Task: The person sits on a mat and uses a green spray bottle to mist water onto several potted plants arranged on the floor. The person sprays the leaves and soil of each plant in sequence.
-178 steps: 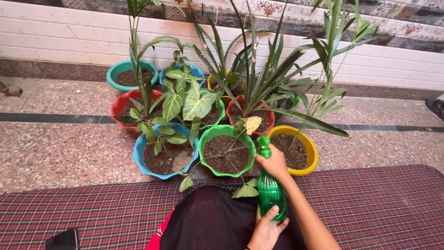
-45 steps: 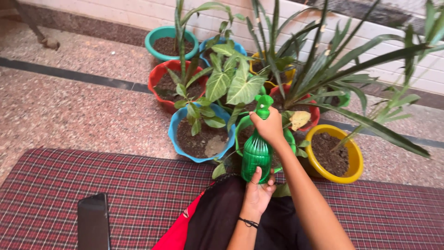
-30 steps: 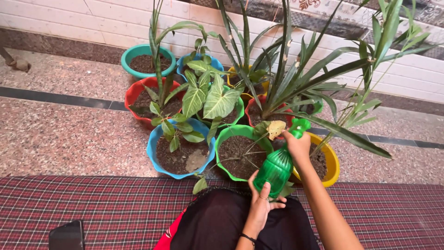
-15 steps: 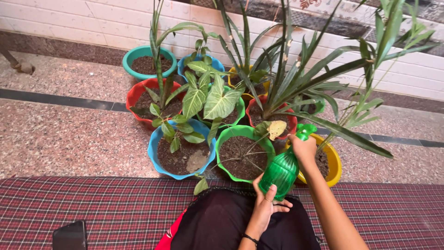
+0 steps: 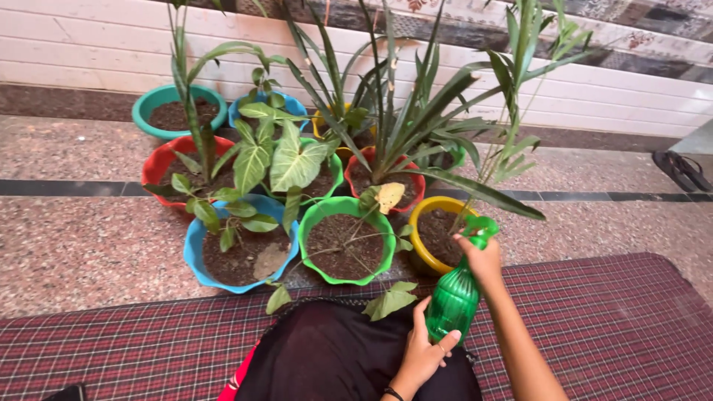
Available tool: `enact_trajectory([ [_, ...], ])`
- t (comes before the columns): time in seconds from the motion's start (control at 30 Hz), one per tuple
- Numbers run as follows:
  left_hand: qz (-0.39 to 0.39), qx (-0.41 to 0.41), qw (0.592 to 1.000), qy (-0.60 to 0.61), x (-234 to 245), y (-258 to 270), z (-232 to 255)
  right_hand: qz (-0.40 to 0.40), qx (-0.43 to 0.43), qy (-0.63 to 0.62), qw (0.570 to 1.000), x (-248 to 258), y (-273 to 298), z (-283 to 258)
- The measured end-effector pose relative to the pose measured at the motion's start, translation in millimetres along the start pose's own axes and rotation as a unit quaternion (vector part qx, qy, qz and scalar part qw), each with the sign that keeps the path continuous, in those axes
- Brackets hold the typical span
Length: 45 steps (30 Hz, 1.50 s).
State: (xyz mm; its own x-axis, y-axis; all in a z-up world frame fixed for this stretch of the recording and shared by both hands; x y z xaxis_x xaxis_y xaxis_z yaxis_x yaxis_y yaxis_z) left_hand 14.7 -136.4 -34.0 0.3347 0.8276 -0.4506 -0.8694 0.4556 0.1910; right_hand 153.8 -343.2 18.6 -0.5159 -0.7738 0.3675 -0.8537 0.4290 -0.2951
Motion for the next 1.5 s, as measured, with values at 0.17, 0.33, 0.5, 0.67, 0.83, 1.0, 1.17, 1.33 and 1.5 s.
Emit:
enact_trajectory([
  [0.17,-0.010,0.019,1.000,0.007,11,-10,-16,0.029,-0.016,0.071,0.997,0,-1,43],
  [0.33,-0.024,0.026,0.999,0.020,14,-14,-19,0.030,-0.051,0.013,0.998,0,4,47],
  [0.5,-0.040,0.020,0.999,0.019,13,-12,-17,0.016,-0.043,0.037,0.998,0,9,31],
  [0.67,-0.034,-0.010,0.999,0.036,10,-9,-17,-0.053,0.099,0.063,0.992,-26,17,-30],
  [0.83,0.009,0.002,0.995,0.098,12,-6,-15,-0.150,0.146,0.065,0.976,-74,43,-92],
  [1.0,0.049,0.151,0.978,0.138,20,-3,-14,-0.217,0.182,0.143,0.948,-118,45,-91],
  [1.17,0.018,0.143,0.977,0.155,16,-7,-22,-0.274,0.156,0.216,0.924,-140,37,-73],
  [1.33,0.031,0.126,0.977,0.168,15,-7,-29,-0.339,0.196,0.225,0.892,-154,50,-88],
  [1.5,0.019,0.139,0.977,0.160,17,-7,-22,-0.329,0.168,0.213,0.904,-151,45,-78],
])
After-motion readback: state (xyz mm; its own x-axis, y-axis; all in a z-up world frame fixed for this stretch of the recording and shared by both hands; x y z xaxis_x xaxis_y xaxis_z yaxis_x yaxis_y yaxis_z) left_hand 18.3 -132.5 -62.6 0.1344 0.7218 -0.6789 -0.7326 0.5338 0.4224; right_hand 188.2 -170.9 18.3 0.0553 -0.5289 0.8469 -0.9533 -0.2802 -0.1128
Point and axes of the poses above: each hand's wrist, its own y-axis away from the middle knuckle, its own x-axis out of the back of the hand, z = x × y, the point moved 5 cm from there along -y, towards the middle knuckle, and after that the axes turned 7 degrees about x, right-handed, at the moved point
